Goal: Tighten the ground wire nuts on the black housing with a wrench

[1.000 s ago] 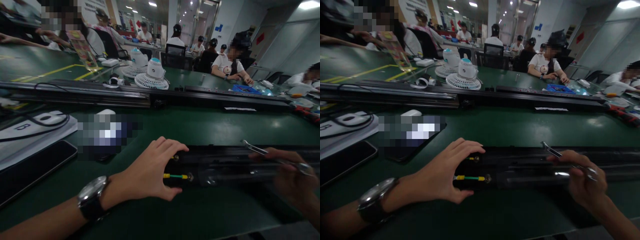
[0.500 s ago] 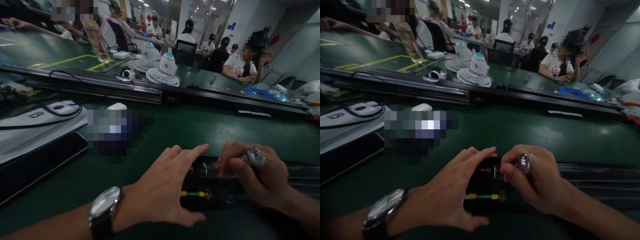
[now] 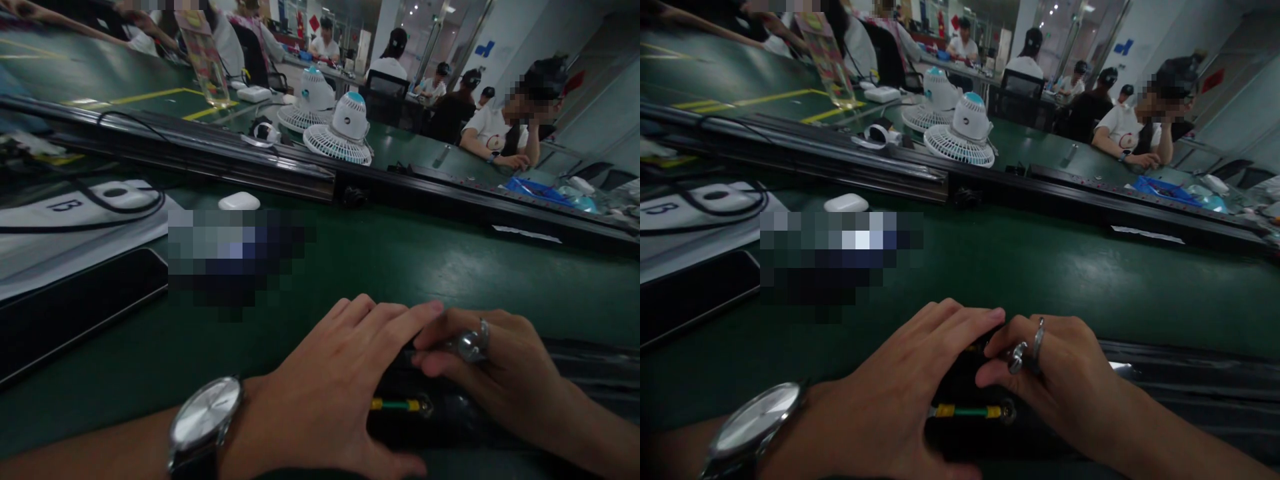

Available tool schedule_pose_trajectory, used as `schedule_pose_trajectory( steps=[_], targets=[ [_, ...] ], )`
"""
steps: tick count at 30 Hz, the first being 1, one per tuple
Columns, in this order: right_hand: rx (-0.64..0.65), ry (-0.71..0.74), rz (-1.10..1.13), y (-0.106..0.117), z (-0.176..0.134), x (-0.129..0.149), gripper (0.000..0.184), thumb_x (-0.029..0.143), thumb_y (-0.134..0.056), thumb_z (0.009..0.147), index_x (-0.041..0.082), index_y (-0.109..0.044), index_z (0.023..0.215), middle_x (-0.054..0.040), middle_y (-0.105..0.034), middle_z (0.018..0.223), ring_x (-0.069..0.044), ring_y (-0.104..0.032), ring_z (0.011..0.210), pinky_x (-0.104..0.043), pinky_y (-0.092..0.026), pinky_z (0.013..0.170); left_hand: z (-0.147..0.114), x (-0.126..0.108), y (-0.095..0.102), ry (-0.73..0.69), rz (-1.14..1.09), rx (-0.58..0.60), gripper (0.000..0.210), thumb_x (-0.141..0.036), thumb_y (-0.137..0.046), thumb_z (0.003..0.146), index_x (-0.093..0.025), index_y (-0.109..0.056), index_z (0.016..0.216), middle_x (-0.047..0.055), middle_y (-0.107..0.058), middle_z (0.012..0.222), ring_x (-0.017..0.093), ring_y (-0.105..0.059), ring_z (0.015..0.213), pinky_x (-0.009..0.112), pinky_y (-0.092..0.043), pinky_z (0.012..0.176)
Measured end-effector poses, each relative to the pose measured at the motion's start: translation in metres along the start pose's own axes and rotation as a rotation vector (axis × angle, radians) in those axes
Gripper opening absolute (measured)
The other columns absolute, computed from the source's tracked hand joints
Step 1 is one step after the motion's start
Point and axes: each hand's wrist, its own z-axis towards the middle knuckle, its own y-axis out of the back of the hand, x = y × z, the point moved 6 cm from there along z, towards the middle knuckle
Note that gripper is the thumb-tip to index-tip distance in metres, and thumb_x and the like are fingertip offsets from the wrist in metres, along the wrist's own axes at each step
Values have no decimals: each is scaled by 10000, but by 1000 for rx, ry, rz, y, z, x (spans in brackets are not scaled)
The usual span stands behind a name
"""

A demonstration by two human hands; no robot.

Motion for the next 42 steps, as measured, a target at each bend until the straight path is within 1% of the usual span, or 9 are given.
schedule_pose_trajectory(
  steps=[6,11,14,17,20,24,28,35,42],
  targets=[
    [49,35,3,-5,-3,-1,66,240,-598,1013,225,-609,950,21,-735,752,-124,-698,620,-228,-520,594,1,1,-1,9,-9,-6,1170,-691,-778,704,-244,-187,1609,124,-561,1442,344,-563,1245,534,-398,1113],
    [116,66,-25,2,-4,-1,131,116,-491,987,210,-581,1005,6,-657,773,-131,-613,674,-269,-473,645,0,0,8,-34,-74,-26,1207,-742,-802,667,-279,-198,1605,119,-564,1452,341,-582,1251,527,-402,1137],
    [98,59,-13,8,-4,-2,123,137,-503,994,209,-601,1009,11,-656,755,-124,-605,648,-256,-457,615,-2,4,17,5,-216,-40,998,-697,-680,845,-303,-181,1614,104,-540,1486,321,-576,1279,493,-442,1120],
    [62,11,-38,10,-2,-5,85,197,-555,1006,219,-631,974,29,-686,715,-109,-624,586,-230,-442,554,-3,13,24,139,-340,-89,736,-597,-478,1013,-315,-165,1616,96,-539,1480,272,-597,1234,445,-509,1033],
    [40,-28,-52,10,1,-6,122,282,-598,1014,223,-659,926,45,-706,675,-95,-615,511,-217,-422,502,-2,22,24,240,-435,-124,575,-538,-394,1063,-319,-265,1578,79,-592,1406,235,-630,1148,409,-531,965],
    [46,-18,-22,6,2,-4,197,354,-610,1022,215,-668,896,52,-707,651,-73,-577,454,-201,-410,473,1,28,17,311,-575,-104,444,-506,-349,1092,-323,-394,1494,36,-664,1281,214,-641,1161,383,-507,984],
    [64,15,5,1,0,-3,165,346,-612,1024,211,-659,940,38,-713,697,-87,-628,559,-200,-449,549,1,31,11,379,-714,-89,413,-526,-333,1095,-325,-452,1436,19,-680,1241,201,-643,1178,369,-500,1005],
    [169,155,-5,4,1,3,98,152,-508,1004,201,-593,998,6,-684,795,-131,-599,685,-272,-463,670,2,34,11,426,-785,-115,423,-547,-330,1089,-295,-563,1336,13,-710,1214,206,-659,1182,384,-485,1071],
    [78,-13,9,13,1,-9,37,228,-624,1003,227,-661,1001,49,-722,779,-72,-623,605,-195,-435,578,4,37,11,429,-790,-118,403,-515,-359,1094,-258,-615,1269,16,-731,1187,197,-672,1155,352,-486,1040]
  ],
)
